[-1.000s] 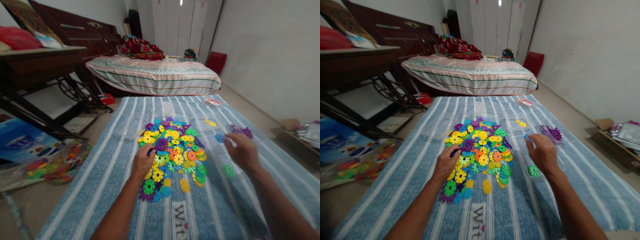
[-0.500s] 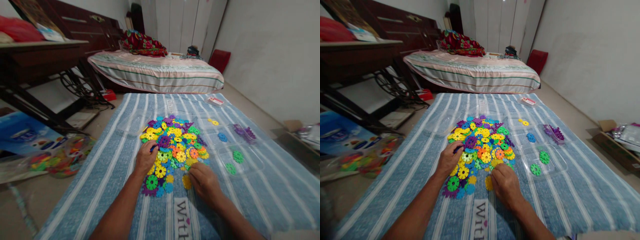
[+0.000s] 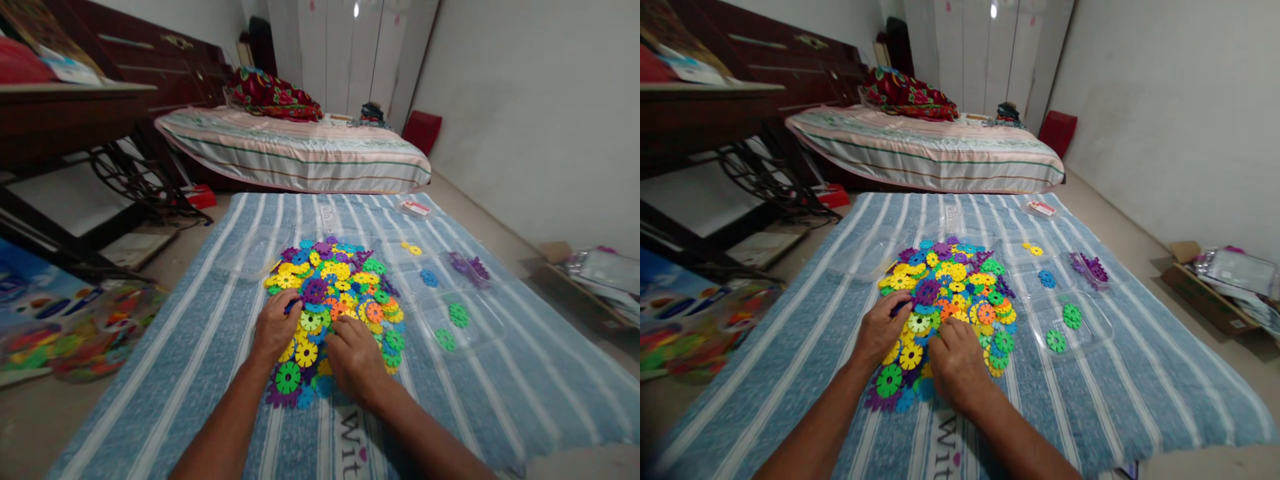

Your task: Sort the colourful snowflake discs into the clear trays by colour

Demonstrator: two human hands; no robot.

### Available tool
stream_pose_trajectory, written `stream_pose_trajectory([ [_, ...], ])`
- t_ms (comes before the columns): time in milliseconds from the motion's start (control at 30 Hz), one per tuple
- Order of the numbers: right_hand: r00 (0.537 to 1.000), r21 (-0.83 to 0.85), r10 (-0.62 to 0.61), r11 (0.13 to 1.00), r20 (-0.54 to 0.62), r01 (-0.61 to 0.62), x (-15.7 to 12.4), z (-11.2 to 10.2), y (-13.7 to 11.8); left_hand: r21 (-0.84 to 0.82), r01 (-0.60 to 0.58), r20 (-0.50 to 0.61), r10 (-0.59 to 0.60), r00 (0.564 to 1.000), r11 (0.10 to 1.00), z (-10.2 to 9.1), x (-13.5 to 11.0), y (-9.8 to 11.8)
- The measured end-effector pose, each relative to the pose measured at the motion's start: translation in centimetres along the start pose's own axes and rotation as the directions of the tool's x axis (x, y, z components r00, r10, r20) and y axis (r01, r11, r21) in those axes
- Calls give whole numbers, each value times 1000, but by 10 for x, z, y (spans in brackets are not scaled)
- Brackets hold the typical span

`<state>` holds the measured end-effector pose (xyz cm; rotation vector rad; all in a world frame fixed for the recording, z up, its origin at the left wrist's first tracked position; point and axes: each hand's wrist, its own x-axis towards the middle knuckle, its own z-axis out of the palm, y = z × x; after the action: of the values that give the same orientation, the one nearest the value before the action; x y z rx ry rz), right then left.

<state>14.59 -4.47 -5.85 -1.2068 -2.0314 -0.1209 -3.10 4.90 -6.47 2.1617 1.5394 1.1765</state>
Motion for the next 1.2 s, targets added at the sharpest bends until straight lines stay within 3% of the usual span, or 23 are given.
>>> stream_pose_trajectory([
  [167, 995, -104, -45, 993, 85, 54, 12, 16, 1, -1, -10, 4, 10, 1000, 1000, -1, 1, -2],
  [367, 998, -27, -65, 997, 5, 66, 9, 10, 4, 3, -12, 2, 12, 1000, 1000, 0, -1, 0],
  [500, 997, -25, -60, 998, -57, 59, 13, -24, 23, 4, -23, -8, 23, 1000, 1000, 2, -3, 1],
  [600, 992, -177, -21, 984, -121, 0, 18, -64, 58, 2, -35, -17, 35, 999, 999, 2, -4, 2],
  [700, 961, -427, 83, 883, -262, -193, 20, -101, 98, 3, -45, -20, 45, 999, 999, 1, -5, 3],
  [800, 913, -529, 151, 774, -379, -348, 18, -113, 116, 4, -45, -21, 45, 999, 999, 1, -6, 5],
  [900, 950, -411, 130, 879, -283, -242, 10, -95, 93, -1, -22, -39, 22, 999, 1000, 4, -7, 7],
  [1000, 993, -126, 8, 992, -116, -23, 0, -62, 39, -19, 13, -66, -14, 998, 1000, 7, -9, 10],
  [1100, 992, 126, -125, 985, 37, 119, -7, -30, -19, -62, 56, -92, -62, 994, 997, 10, -10, 13],
  [1200, 959, 193, -222, 963, 177, 187, -10, -5, -56, -143, 118, -92, -131, 987, 983, 9, -9, 14],
])
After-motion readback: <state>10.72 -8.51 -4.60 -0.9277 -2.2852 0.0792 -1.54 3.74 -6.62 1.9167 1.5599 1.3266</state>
